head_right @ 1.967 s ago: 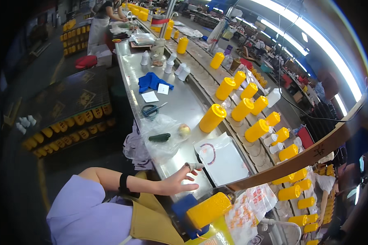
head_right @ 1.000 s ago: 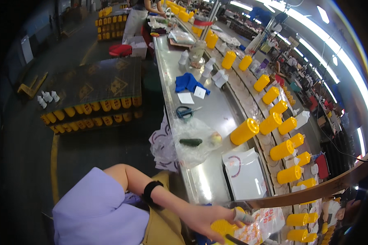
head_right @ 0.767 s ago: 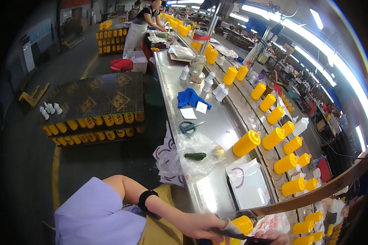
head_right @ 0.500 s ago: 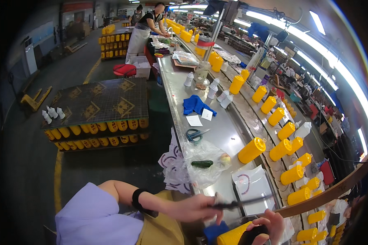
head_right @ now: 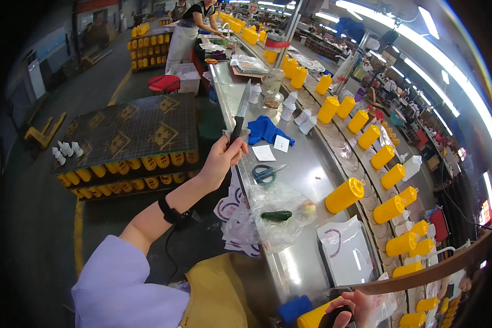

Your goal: Applying labels and smoothing them onto yellow industrial bottles on a factory line.

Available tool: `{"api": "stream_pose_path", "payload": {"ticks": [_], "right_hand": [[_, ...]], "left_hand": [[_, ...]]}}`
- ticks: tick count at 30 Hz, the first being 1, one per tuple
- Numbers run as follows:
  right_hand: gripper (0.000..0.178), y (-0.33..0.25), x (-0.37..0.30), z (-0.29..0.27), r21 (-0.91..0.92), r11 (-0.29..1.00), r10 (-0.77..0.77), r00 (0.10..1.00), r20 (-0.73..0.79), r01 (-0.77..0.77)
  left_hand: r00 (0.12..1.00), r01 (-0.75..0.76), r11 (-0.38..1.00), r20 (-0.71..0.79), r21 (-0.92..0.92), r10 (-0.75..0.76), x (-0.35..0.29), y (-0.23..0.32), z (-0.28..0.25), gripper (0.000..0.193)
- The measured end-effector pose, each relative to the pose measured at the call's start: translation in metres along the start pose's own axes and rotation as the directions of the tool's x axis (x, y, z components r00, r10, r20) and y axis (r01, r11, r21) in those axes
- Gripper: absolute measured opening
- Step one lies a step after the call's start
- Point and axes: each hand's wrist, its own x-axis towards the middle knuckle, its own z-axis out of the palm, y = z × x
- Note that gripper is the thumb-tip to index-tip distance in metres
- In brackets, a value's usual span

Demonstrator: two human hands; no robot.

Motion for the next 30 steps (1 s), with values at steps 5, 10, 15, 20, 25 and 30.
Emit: {"api": "stream_pose_path", "payload": {"ticks": [5, 10, 15, 20, 25, 30], "right_hand": [[0.046, 0.011, -0.002, 0.003, -0.132, 0.991, -0.008, 0.997, -0.072, -0.001], [0.039, 0.005, -0.002, 0.006, -0.144, 0.984, 0.071, 0.968, -0.24, -0.107], [0.031, 0.013, 0.004, 0.024, 0.041, 0.999, 0.002, 0.988, -0.155, 0.004], [0.027, 0.025, 0.005, 0.032, 0.05, 0.984, 0.176, 0.965, -0.197, -0.17], [0.025, 0.03, 0.006, 0.025, 0.075, 0.985, 0.17, 0.969, -0.182, -0.159], [0.024, 0.037, 0.004, 0.025, 0.06, 0.983, 0.18, 0.965, -0.188, -0.172]], "left_hand": [[0.954, 0.193, 0.955, -0.185, -0.227, -0.237, 0.019, -0.076, -0.063, 0.012], [0.919, 0.243, 0.913, -0.222, -0.328, -0.325, 0.013, -0.111, -0.126, 0.019], [0.897, 0.333, 0.939, -0.279, -0.085, -0.344, -0.002, -0.133, -0.122, 0.019], [0.861, 0.396, 0.911, -0.299, -0.115, -0.412, -0.019, -0.145, -0.113, 0.02], [0.873, 0.355, 0.926, -0.311, -0.126, -0.377, -0.012, -0.138, -0.122, 0.02], [0.852, 0.362, 0.922, -0.353, -0.139, -0.388, -0.011, -0.138, -0.124, 0.02]]}}
